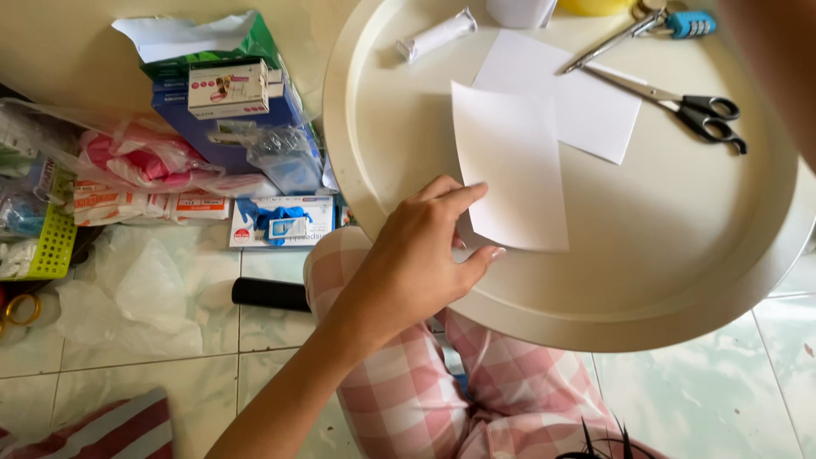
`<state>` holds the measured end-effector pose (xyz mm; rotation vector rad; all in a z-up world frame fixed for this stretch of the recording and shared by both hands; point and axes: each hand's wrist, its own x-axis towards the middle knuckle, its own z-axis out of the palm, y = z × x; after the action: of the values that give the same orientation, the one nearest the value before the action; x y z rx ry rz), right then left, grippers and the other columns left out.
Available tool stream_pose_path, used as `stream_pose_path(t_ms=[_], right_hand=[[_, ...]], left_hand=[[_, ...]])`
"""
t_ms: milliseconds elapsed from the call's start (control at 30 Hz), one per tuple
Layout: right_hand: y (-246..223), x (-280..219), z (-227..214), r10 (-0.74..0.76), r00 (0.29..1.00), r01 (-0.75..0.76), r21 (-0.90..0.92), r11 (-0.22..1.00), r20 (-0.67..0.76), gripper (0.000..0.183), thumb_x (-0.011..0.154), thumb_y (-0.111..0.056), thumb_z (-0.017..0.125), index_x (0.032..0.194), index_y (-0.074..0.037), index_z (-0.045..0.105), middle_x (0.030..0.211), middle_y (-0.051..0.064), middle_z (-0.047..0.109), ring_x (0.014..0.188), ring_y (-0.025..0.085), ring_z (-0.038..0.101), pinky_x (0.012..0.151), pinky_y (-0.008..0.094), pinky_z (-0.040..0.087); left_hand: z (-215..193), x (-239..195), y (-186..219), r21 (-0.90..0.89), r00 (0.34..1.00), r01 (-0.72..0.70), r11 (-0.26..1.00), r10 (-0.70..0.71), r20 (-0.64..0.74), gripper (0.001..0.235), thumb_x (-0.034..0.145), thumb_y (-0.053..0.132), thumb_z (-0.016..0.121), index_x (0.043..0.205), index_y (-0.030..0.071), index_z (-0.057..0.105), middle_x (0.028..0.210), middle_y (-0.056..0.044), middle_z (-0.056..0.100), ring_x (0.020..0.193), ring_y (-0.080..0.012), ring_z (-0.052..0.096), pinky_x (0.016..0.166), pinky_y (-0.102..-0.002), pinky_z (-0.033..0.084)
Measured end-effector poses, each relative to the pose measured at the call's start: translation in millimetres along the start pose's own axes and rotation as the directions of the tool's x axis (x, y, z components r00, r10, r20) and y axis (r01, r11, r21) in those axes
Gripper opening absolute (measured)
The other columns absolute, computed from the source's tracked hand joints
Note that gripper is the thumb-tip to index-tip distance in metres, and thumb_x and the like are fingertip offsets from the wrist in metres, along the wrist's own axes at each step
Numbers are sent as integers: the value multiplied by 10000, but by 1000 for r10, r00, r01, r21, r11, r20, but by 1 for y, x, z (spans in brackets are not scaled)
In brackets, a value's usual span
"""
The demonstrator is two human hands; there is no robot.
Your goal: The person wraps a small white object with clear tape, then folds and cuts a white sheet of paper. They roll the paper around a cylindrical object and secure it with tape to form a paper tube.
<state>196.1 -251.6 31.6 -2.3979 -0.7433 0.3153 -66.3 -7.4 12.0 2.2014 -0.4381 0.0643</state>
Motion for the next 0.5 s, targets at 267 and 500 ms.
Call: stream_pose_path(t_ms=[267, 500], right_hand=[[-64, -121, 53, -25, 998, 48, 456, 889, -55, 178, 780, 52, 633, 947, 58, 568, 1015, 142, 604, 930, 193, 619, 892, 278, 551], [-56, -141, 73, -171, 983, 181, 499, 848, -67, 216, 714, 114, 669, 917, 97, 597, 922, 173, 604, 965, 229, 601, 961, 291, 536]], left_hand=[[23, 10, 2, 325, 997, -40, 945, 58, -48, 453, 719, 143, 743, 1117, 8, 572, 869, -101, 565, 781, -302, 589, 667, -400, 471], [29, 22, 5, 276, 998, 36, 960, -21, -58, 422, 704, 151, 765, 1075, 63, 582, 898, -73, 548, 744, -311, 596, 598, -411, 472]])
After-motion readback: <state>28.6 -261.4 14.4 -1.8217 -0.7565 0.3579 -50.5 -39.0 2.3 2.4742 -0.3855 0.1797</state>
